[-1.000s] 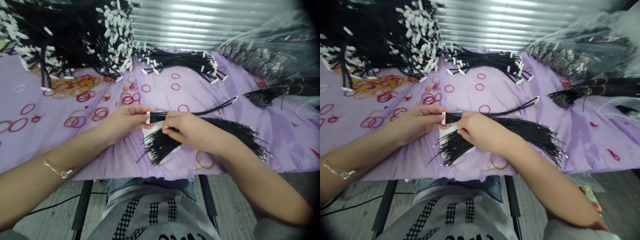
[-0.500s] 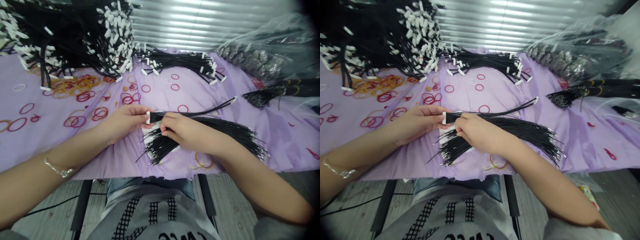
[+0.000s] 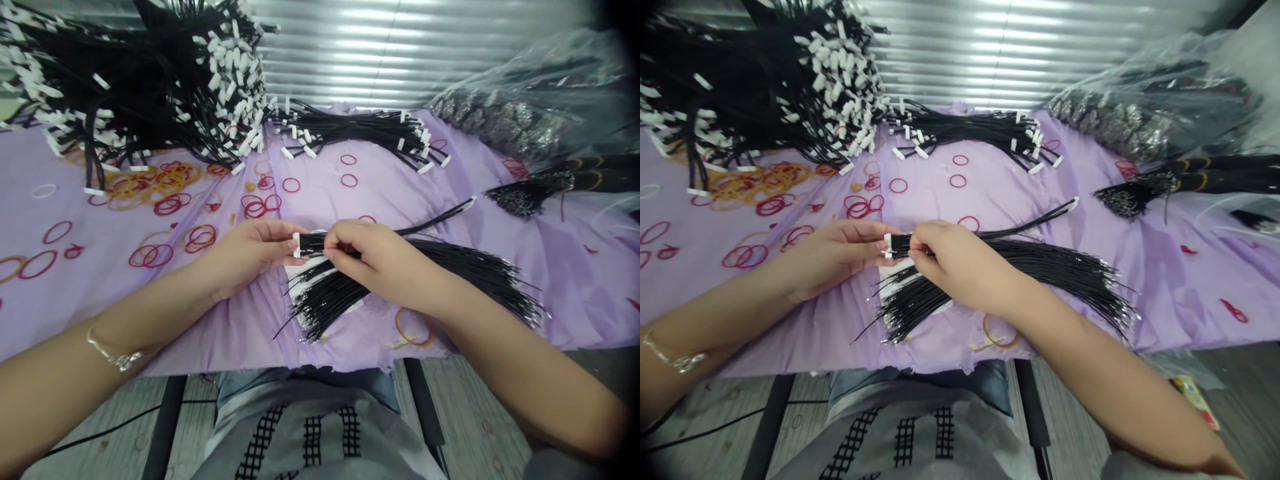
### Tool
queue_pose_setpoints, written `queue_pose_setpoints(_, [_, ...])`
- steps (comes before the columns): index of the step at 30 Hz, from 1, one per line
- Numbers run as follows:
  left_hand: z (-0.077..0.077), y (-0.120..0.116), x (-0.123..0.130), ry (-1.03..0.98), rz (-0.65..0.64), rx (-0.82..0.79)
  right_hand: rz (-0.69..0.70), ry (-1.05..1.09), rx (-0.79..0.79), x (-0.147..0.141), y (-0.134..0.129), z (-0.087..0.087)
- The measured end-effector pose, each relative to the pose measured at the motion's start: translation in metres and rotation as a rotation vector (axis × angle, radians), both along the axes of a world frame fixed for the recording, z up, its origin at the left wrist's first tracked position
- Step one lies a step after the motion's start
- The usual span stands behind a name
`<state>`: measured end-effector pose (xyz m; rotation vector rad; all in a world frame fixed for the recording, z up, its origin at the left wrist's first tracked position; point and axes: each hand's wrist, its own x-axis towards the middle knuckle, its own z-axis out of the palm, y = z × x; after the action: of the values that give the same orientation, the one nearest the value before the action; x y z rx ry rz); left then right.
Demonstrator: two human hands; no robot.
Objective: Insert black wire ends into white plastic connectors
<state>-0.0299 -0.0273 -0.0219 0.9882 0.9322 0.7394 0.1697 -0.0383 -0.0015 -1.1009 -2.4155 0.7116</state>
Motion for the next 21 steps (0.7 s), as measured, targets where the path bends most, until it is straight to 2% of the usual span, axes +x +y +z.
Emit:
queue_pose_setpoints(8, [-0.0018, 0.0023, -0.0026, 0.011, -0.023, -0.053, -0.187, 0.006, -0.101, -0.0026, 0.0004, -0.0041])
queue_pose_setpoints(12, [-0.0018, 0.002, -0.0022, 0.039, -0.016, -0.035, -0.219, 0.003, -0.136, -0.005, 0.0008, -0.0055])
queue_pose_setpoints(21, [-0.0016, 0.0, 0.0008, 0.11, 0.007, 0.002, -0.262, -0.078, -0.101, -0.0082, 0.0002, -0.0053])
